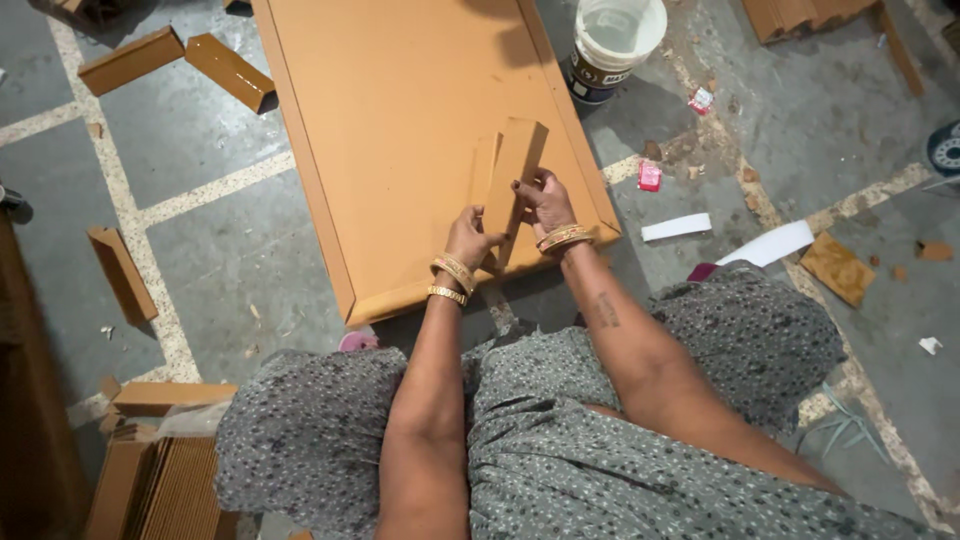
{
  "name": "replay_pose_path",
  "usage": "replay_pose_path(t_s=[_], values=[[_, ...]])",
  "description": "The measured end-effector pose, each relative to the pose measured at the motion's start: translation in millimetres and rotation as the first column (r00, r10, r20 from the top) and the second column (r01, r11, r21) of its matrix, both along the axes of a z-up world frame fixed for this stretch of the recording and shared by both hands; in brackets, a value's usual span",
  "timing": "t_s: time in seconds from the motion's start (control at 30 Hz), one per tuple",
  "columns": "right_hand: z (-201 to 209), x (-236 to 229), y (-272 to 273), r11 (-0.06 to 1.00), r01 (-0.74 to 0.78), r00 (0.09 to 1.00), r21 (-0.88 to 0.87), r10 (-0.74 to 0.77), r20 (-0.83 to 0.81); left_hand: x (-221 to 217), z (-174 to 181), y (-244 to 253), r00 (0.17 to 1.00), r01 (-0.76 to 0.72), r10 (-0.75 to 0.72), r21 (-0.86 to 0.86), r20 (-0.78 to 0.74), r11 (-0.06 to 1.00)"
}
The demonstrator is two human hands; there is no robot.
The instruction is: The person sits on the floor and folds the flaps of a large flat cardboard sheet to form a box. They apply glue from a white bottle to the edges and press the flaps together to secure the structure. The person then picks up smaller pre-folded cardboard pieces and places them on the assembled box.
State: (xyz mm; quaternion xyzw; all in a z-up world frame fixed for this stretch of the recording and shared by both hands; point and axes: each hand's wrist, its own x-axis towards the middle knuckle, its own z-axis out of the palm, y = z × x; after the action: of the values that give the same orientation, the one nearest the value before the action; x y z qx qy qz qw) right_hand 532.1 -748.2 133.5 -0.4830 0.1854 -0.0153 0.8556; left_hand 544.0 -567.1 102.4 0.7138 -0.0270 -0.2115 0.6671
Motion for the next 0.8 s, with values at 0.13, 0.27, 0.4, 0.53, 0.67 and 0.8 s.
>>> replay_pose_path(t_s=[0.13, 0.27, 0.4, 0.53, 0.67, 0.8], values=[[24.3, -10.2, -6.6, 0.976, -0.214, 0.977, -0.048, 0.214, 0.001, -8.1, 24.1, -4.5, 0.999, 0.041, -0.05, -0.329, -0.019, 0.943], [16.6, -13.0, -3.4, 0.95, -0.29, 0.957, -0.111, 0.287, -0.049, -18.5, 44.7, 2.3, 0.991, -0.026, 0.035, -0.073, 0.127, 0.997], [11.2, -11.4, 2.3, 0.928, -0.211, 0.978, -0.306, 0.199, -0.068, -30.2, 62.8, 1.4, 0.947, -0.207, 0.147, 0.193, 0.286, 0.959], [-7.8, -10.8, 14.7, 0.889, -0.102, 0.995, -0.447, 0.101, -0.027, -43.5, 66.6, 0.6, 0.915, -0.335, 0.23, 0.309, 0.331, 0.89], [-28.2, -16.8, 27.7, 0.897, 0.005, 1.0, -0.442, -0.003, 0.005, -49.4, 60.4, -5.7, 0.924, -0.364, 0.269, 0.408, 0.273, 0.837], [-37.0, -18.4, 16.0, 0.912, 0.043, 0.998, -0.407, -0.021, 0.06, -43.2, 38.9, -18.2, 0.94, -0.312, 0.21, 0.426, 0.27, 0.849]])
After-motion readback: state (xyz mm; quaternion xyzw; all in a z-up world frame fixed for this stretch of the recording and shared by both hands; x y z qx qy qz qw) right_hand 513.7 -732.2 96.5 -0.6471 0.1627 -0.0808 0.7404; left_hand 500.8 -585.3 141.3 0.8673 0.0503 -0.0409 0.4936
